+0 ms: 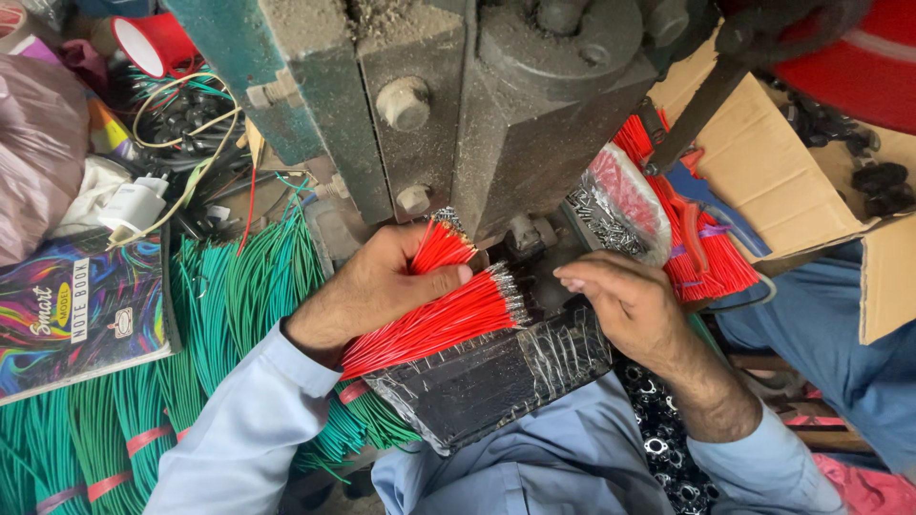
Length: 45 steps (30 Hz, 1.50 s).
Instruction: The person holds a bundle of red wires and, one at a time, inserts the stripped end of a wire with a metal terminal into a bench-mounted crimping press, operates the press to crimp the terminal onto the wire, and sets the finished wire aside. The person repeats this crimping cycle continuously throughout the episode.
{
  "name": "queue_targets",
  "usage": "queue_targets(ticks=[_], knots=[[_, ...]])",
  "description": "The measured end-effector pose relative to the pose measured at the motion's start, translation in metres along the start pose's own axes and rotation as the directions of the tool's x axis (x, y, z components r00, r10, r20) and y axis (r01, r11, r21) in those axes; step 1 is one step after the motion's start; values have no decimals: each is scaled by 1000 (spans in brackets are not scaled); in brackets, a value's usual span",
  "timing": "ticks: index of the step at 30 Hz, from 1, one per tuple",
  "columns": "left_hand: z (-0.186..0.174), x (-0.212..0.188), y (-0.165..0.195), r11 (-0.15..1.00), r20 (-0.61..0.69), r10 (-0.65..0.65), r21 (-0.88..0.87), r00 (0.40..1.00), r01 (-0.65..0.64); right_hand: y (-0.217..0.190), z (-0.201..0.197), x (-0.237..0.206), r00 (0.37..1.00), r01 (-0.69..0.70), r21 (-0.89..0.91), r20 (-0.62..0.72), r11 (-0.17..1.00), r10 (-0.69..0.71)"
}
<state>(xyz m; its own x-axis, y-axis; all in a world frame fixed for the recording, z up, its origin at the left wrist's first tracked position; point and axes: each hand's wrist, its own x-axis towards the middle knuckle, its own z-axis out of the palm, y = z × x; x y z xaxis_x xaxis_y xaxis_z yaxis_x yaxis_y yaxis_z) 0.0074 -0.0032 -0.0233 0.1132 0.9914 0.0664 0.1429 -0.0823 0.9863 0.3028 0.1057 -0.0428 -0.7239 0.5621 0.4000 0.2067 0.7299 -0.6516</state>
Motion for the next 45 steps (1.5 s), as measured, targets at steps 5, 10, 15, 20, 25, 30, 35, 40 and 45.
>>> queue_targets(ticks=[5, 10, 15, 20, 25, 30, 35, 40, 45], knots=[[-2, 3, -3, 989, -47, -113, -97, 993, 108, 2, 20, 19, 987, -132, 331, -40, 934, 154], [-2, 4, -7, 991, -46, -116, -77, 992, 113, -8, 45, 38, 978, -173, 497, -16, 850, 208], [-3, 4, -10, 990, -50, -113, -88, 992, 108, 0, 55, 48, 983, -135, 514, -39, 847, 180], [-4, 3, -7, 993, -45, -102, -62, 994, 99, 14, 63, 51, 977, -187, 437, -10, 880, 212], [-4, 3, -4, 995, -40, -94, -48, 995, 92, 17, 61, 51, 980, -182, 386, -3, 904, 199], [-4, 2, -3, 994, -49, -106, -34, 993, 104, 15, 58, 54, 990, -131, 339, -3, 932, 140], [-4, 3, 1, 993, -65, -115, -9, 991, 115, 5, 55, 46, 985, -166, 368, 17, 915, 172], [0, 1, 1, 998, 3, 22, -52, 1000, -22, 3, 22, 31, 999, -47, 376, 14, 925, 45], [1, 3, -5, 999, -24, -37, -9, 999, 36, 26, -27, 39, 958, -287, -194, -62, 938, 281]])
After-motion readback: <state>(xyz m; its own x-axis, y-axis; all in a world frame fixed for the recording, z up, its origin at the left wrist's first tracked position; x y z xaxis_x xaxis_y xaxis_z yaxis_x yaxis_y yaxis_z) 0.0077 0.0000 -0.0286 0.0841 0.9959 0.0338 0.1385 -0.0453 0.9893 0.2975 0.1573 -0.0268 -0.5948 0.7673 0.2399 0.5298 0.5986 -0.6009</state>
